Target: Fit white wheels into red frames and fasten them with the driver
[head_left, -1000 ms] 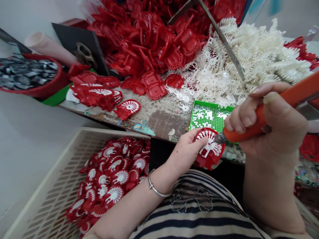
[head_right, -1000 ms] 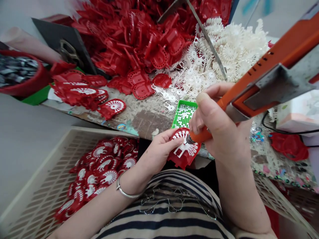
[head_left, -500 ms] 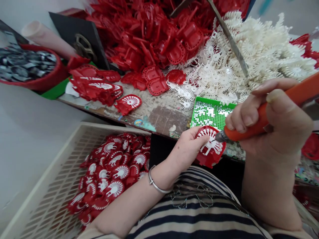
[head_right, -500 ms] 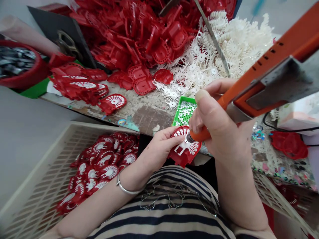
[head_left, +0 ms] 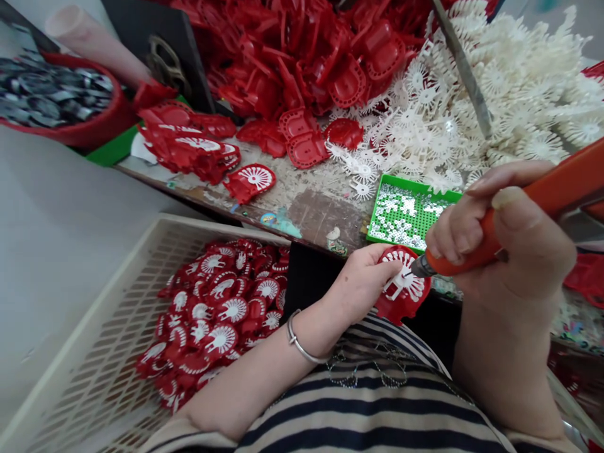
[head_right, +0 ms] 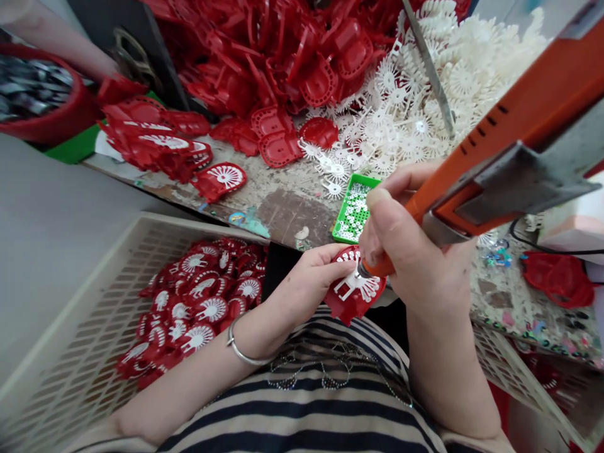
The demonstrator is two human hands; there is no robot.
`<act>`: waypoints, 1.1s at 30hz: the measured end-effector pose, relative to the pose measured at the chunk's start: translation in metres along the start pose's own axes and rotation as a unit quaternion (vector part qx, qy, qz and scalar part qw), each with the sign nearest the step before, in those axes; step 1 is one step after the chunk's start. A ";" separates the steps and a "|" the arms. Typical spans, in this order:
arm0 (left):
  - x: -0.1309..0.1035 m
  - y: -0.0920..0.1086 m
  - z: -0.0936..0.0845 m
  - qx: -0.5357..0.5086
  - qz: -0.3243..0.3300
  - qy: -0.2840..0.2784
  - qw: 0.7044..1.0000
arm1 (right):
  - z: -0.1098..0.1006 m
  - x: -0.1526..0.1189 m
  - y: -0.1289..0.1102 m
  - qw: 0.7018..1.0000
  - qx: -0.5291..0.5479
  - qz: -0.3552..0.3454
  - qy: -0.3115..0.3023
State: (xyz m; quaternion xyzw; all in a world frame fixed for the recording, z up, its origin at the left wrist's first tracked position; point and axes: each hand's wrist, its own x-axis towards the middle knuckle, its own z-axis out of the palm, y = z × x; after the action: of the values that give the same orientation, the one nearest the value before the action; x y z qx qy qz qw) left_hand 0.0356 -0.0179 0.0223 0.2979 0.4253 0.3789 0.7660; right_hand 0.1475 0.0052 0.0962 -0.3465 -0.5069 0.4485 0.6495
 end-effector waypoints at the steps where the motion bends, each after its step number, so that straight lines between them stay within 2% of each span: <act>1: 0.000 0.000 0.000 -0.001 0.001 0.000 1.000 | 0.000 -0.001 0.000 1.000 0.002 0.000 -0.002; 6: -0.002 -0.002 0.001 -0.002 -0.004 -0.004 1.000 | -0.001 -0.004 -0.002 1.000 0.010 0.008 -0.019; 20: -0.003 -0.005 0.006 -0.020 -0.025 -0.004 0.999 | -0.003 -0.009 -0.002 1.000 0.007 0.014 0.002; 25: -0.003 -0.006 0.006 -0.027 -0.032 -0.014 0.999 | -0.006 -0.013 0.001 1.000 -0.002 -0.004 0.001; 33: -0.003 -0.011 0.005 0.005 -0.037 -0.009 0.999 | -0.008 -0.018 0.004 0.999 0.022 0.041 -0.011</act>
State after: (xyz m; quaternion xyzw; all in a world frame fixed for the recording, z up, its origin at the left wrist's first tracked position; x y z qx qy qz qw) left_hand 0.0424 -0.0266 0.0174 0.2893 0.4312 0.3459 0.7815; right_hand 0.1524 -0.0107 0.0846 -0.3477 -0.4894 0.4897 0.6323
